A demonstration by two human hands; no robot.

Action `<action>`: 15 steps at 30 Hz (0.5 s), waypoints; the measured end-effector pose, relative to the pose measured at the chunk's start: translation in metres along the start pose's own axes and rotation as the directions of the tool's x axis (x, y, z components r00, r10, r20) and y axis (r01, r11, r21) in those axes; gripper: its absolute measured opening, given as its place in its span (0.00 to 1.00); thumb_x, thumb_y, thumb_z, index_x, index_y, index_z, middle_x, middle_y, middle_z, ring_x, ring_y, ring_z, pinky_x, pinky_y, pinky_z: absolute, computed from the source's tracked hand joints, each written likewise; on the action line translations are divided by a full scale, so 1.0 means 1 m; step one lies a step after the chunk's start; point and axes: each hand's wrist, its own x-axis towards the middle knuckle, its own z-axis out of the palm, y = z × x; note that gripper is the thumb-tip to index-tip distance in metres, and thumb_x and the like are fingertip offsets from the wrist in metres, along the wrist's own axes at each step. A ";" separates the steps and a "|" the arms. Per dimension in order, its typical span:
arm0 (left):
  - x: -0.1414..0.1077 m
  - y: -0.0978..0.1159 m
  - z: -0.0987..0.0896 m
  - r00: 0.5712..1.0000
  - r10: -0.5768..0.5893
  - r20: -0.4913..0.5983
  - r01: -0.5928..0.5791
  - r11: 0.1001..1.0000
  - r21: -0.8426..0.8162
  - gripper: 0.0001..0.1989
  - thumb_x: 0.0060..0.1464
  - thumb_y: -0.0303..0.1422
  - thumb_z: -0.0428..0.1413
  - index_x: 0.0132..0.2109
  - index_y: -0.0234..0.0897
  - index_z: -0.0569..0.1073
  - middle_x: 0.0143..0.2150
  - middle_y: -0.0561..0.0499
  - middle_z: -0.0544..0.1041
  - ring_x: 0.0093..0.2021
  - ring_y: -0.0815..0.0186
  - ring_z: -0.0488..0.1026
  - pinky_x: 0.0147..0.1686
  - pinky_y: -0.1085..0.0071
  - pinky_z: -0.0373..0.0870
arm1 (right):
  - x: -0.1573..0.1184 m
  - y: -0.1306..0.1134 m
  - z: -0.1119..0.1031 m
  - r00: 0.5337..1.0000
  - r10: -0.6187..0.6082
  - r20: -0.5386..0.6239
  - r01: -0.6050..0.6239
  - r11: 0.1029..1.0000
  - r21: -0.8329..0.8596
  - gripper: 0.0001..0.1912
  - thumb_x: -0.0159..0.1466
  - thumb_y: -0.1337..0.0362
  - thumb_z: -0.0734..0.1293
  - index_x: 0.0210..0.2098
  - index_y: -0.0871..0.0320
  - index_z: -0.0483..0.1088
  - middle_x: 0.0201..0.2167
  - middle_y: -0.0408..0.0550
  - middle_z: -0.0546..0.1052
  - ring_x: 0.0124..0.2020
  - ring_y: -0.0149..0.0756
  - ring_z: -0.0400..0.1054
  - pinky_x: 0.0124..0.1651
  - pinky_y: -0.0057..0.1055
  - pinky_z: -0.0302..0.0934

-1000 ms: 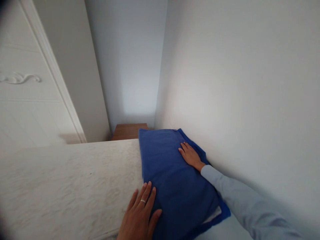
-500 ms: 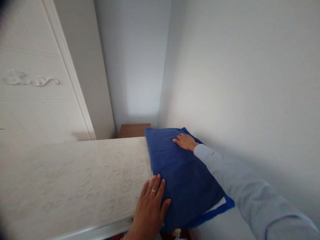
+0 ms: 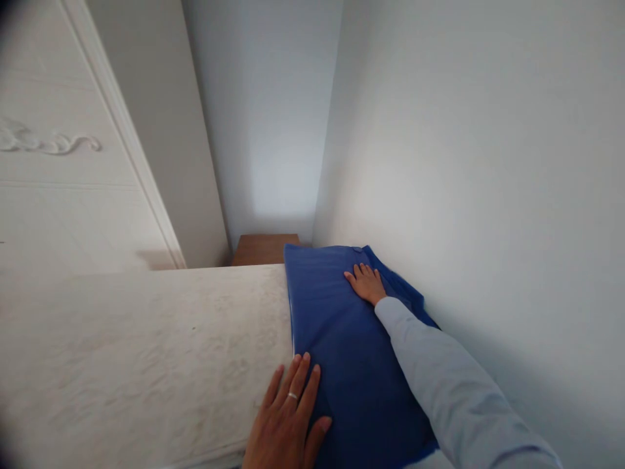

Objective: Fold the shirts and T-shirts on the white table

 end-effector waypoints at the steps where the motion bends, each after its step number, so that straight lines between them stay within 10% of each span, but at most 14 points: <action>1: 0.000 -0.001 0.000 1.000 0.007 0.001 -0.007 1.000 -0.001 0.29 0.66 0.49 0.46 0.67 0.39 0.66 0.67 0.47 0.68 0.67 0.57 0.64 0.61 0.56 0.67 | 0.000 0.000 -0.001 1.000 -0.003 -0.002 0.003 1.000 0.006 0.39 0.74 0.45 0.44 0.72 0.66 0.53 0.72 0.63 0.53 0.73 0.53 0.46 0.72 0.54 0.41; 15: 0.010 -0.020 -0.029 0.976 0.100 0.191 -0.078 0.990 -0.118 0.34 0.65 0.53 0.46 0.70 0.40 0.61 0.69 0.46 0.64 0.68 0.58 0.64 0.62 0.56 0.68 | 0.001 0.002 -0.001 1.000 -0.003 -0.011 0.003 1.000 0.010 0.40 0.73 0.43 0.43 0.72 0.65 0.53 0.72 0.62 0.55 0.73 0.52 0.48 0.71 0.54 0.42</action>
